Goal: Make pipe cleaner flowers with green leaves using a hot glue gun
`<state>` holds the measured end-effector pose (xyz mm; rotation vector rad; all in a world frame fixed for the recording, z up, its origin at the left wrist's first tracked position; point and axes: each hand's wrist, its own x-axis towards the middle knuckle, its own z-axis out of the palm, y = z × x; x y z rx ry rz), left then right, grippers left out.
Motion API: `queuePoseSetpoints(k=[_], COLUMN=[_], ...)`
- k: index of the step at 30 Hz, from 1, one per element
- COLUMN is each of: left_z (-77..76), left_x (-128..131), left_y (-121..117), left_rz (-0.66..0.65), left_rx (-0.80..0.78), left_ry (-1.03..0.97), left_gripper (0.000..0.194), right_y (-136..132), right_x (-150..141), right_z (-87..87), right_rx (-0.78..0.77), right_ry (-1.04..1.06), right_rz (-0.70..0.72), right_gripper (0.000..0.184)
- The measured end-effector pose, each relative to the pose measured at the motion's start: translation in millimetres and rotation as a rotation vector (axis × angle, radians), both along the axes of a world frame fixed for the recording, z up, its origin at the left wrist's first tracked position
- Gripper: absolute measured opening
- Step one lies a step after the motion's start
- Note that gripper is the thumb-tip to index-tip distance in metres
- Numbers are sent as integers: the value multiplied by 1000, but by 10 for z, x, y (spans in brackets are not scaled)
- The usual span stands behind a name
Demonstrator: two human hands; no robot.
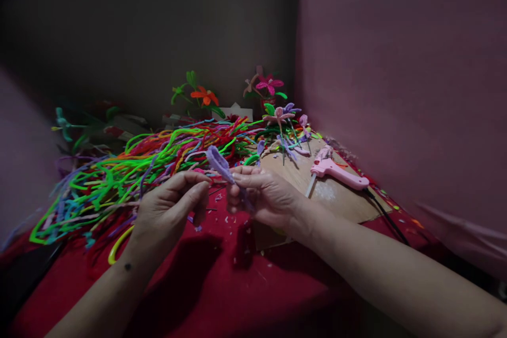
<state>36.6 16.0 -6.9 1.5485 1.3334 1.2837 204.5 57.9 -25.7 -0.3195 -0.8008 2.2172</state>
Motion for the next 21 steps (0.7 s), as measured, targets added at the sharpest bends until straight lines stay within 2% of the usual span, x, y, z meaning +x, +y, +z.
queuePoseSetpoints(k=[4, 7, 10, 16, 21], left_z=[-30, -75, -110, -96, -78], left_x=[0, 14, 32, 73, 113], left_y=[24, 52, 64, 26, 28], left_rz=[-165, -218, -201, -65, -34], left_rx=[-139, -213, -217, -166, -112], left_ry=[-136, -234, -253, -61, -67], left_gripper=[13, 15, 15, 22, 14], right_y=[-13, -22, -53, -115, -120], right_x=[-52, -84, -106, -125, -126], right_z=[-5, -38, -53, -82, -142], right_rx=[150, 263, 351, 485, 602], right_ry=[-142, -198, -298, -479, -539], right_rz=[-226, -327, -396, -491, -566], right_gripper=[17, 18, 20, 20, 18])
